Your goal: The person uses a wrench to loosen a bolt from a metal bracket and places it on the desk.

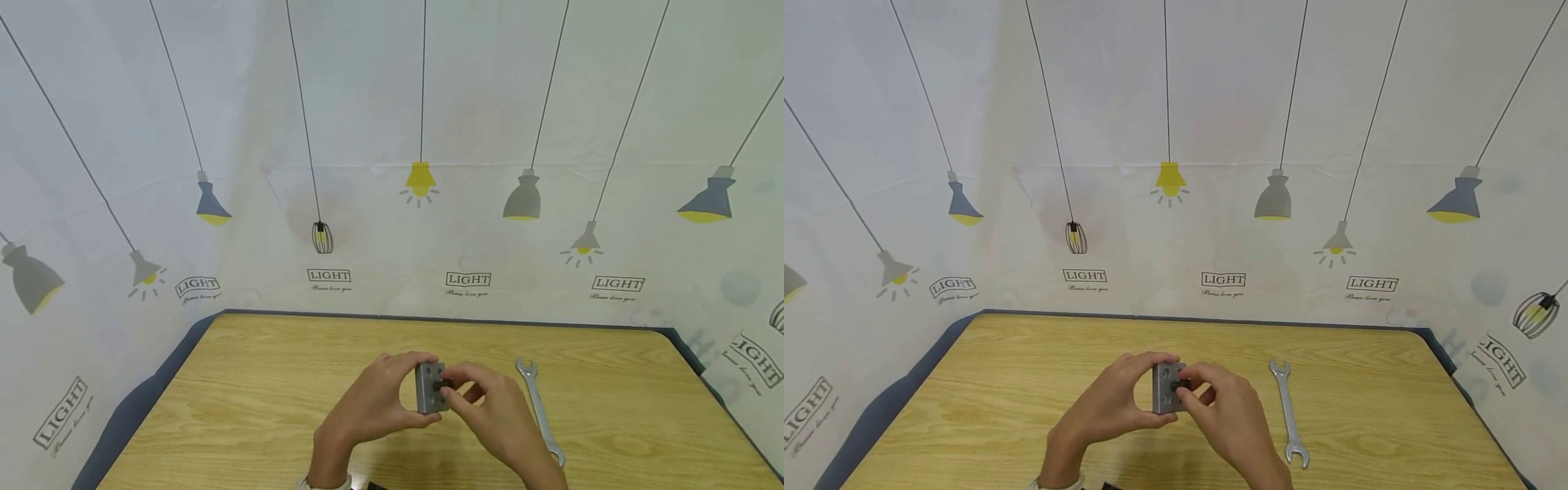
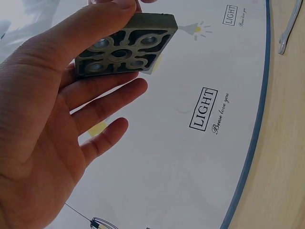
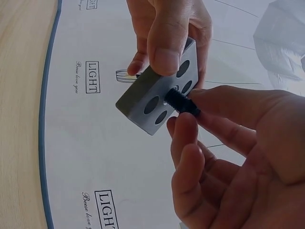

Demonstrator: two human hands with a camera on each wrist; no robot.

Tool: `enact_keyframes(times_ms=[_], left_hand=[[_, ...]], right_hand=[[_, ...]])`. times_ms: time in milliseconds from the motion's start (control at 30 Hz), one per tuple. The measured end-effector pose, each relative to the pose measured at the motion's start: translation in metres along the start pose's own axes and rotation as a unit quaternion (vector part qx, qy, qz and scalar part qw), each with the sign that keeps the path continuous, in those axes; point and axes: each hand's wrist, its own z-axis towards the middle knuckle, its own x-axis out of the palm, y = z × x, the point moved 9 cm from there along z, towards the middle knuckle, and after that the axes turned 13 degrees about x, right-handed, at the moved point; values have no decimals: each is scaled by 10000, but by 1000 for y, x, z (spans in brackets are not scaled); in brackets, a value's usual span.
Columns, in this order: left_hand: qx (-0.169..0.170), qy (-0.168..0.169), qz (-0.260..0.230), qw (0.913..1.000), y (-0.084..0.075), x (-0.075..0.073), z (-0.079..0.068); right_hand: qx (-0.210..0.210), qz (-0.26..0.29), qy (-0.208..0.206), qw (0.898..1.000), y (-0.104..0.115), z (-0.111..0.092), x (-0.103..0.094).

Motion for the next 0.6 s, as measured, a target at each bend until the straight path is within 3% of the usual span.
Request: enact_keyframes(times_ms=[600], left_hand=[[70, -48, 85, 9999, 0, 0, 0]], right_hand=[[-285, -73, 18, 9996, 5, -3, 0]])
